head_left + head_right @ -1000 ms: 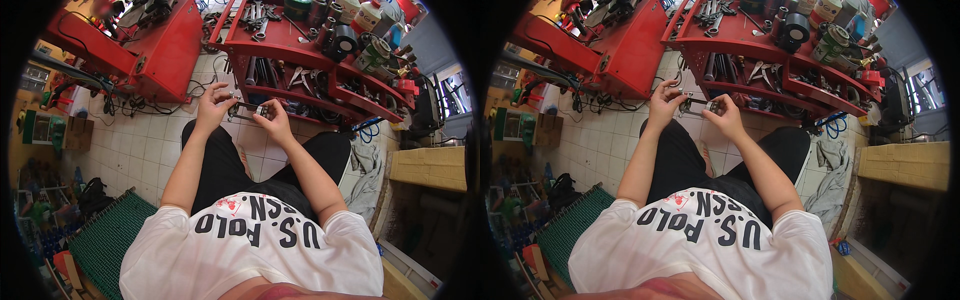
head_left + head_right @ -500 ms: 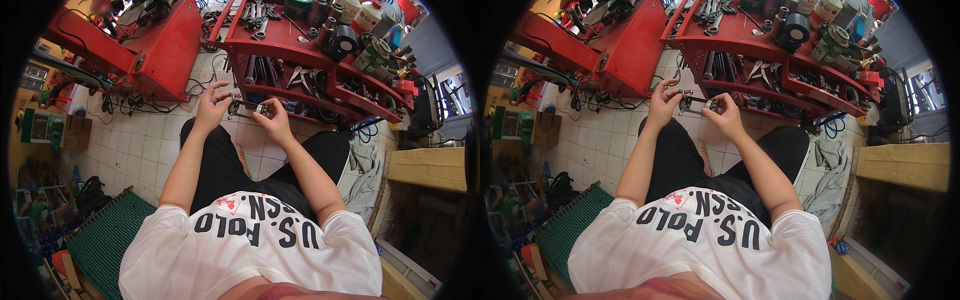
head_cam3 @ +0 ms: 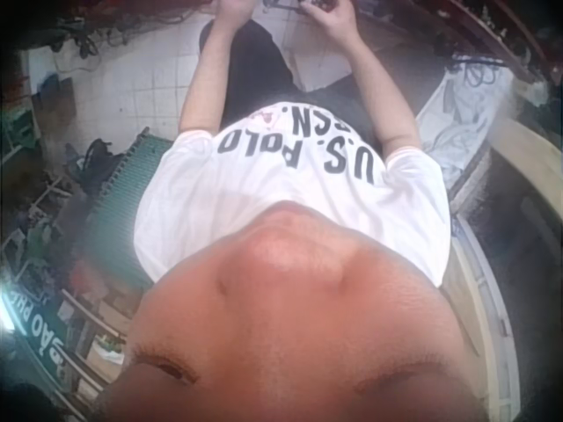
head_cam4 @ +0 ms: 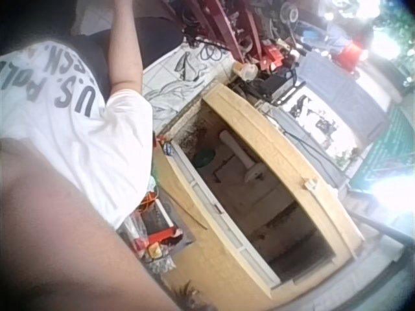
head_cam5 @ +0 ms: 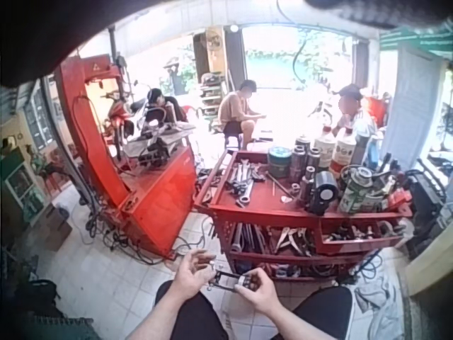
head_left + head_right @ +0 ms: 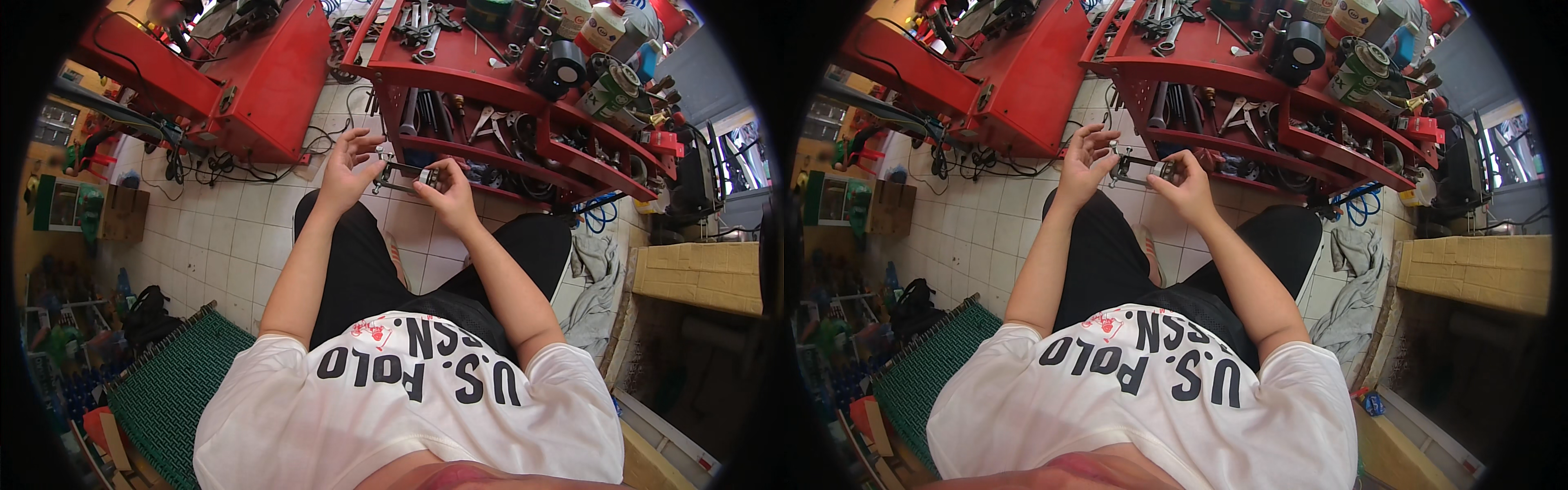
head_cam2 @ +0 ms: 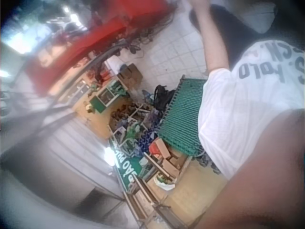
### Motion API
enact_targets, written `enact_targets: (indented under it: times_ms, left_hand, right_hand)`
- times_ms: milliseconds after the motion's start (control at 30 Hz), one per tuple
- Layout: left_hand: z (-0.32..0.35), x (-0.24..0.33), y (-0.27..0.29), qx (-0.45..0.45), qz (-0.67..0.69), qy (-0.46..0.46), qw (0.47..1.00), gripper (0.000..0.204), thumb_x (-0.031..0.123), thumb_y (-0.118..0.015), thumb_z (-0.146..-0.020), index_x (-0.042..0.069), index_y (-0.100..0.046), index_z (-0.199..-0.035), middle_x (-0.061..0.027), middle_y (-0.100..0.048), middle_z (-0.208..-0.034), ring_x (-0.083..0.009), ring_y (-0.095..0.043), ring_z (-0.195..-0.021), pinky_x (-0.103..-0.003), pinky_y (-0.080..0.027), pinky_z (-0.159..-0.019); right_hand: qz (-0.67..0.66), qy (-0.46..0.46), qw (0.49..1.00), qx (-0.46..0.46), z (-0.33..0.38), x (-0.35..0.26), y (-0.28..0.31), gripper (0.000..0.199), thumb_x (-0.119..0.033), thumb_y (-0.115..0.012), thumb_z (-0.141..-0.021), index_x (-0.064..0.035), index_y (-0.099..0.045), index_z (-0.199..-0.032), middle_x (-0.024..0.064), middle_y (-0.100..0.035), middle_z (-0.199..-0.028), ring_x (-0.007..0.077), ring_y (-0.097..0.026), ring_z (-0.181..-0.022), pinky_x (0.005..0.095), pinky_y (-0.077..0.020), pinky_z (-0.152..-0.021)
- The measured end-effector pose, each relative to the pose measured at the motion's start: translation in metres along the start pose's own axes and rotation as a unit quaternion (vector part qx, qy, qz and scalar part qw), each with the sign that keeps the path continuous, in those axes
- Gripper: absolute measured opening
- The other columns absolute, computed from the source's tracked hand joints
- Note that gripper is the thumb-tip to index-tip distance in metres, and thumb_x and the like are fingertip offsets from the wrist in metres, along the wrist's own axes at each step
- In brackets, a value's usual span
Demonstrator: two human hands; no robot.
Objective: The person sits on the floor of a workshop and assembles a small mechanical component, likely a carburetor, using their hands. They manipulate small parts and tools on a red workbench, repeatedly adjusting and fitting pieces together.
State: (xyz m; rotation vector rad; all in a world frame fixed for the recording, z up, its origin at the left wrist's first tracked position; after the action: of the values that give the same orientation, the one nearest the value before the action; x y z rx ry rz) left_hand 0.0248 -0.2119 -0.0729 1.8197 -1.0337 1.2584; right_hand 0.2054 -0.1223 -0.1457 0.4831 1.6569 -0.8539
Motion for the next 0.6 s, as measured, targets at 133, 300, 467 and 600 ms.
enact_targets:
  times_ms: [133, 300, 467, 600]
  left_hand:
    - [0.001, -0.017, 0.005, -0.014, -0.062, 0.076, 0.995, 0.055, 0.002, -0.069, -0.092, 0.006, -0.044, -0.14, -0.0134, -0.07, -0.124, -0.0167, -0.063, -0.115, -0.034, -0.046, -0.103]
    - [0.0, -0.013, 0.003, -0.011, 0.095, 0.062, 0.994, 0.058, 0.002, -0.076, -0.088, 0.005, -0.046, -0.138, -0.0094, -0.069, -0.115, -0.016, -0.064, -0.108, -0.034, -0.047, -0.101]
    - [0.0, -0.019, 0.008, -0.004, -0.046, 0.057, 0.997, 0.049, 0.004, -0.068, -0.094, 0.006, -0.045, -0.138, -0.0159, -0.069, -0.126, -0.0178, -0.062, -0.115, -0.035, -0.044, -0.106]
    - [0.002, -0.024, 0.001, -0.019, 0.086, 0.123, 0.988, 0.059, 0.004, -0.078, -0.088, 0.006, -0.046, -0.138, -0.0085, -0.068, -0.112, -0.017, -0.061, -0.113, -0.035, -0.046, -0.104]
  right_hand:
    - [0.015, -0.003, 1.0, -0.005, 0.0, 0.006, 0.001, 0.039, -0.008, -0.081, -0.087, 0.0009, -0.055, -0.114, 0.0054, -0.066, -0.097, 0.0091, -0.065, -0.086, 0.0248, -0.0538, -0.077]
    - [0.034, -0.013, 0.999, -0.015, 0.0, 0.002, -0.001, 0.036, -0.005, -0.078, -0.09, -0.0007, -0.053, -0.117, 0.0075, -0.067, -0.102, 0.013, -0.067, -0.091, 0.0284, -0.0579, -0.08]
    - [0.014, -0.004, 1.0, -0.008, 0.0, 0.004, -0.001, 0.038, -0.008, -0.08, -0.087, 0.0005, -0.055, -0.115, 0.0064, -0.067, -0.099, 0.0107, -0.067, -0.088, 0.026, -0.0552, -0.077]
    - [0.037, -0.007, 0.999, -0.019, 0.001, 0.004, 0.0, 0.036, -0.005, -0.077, -0.09, -0.0009, -0.054, -0.117, 0.0074, -0.067, -0.101, 0.013, -0.067, -0.091, 0.0286, -0.0574, -0.081]
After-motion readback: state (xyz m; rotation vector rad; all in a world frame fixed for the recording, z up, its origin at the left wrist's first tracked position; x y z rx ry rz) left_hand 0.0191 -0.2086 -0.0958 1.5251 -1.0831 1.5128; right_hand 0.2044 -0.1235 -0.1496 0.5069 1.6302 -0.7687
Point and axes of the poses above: each hand's wrist, its own z-axis away from the middle knuckle, its own y-axis out of the back of the hand, x = y × z, the point moved 10 cm from there along -z, towards the middle knuckle
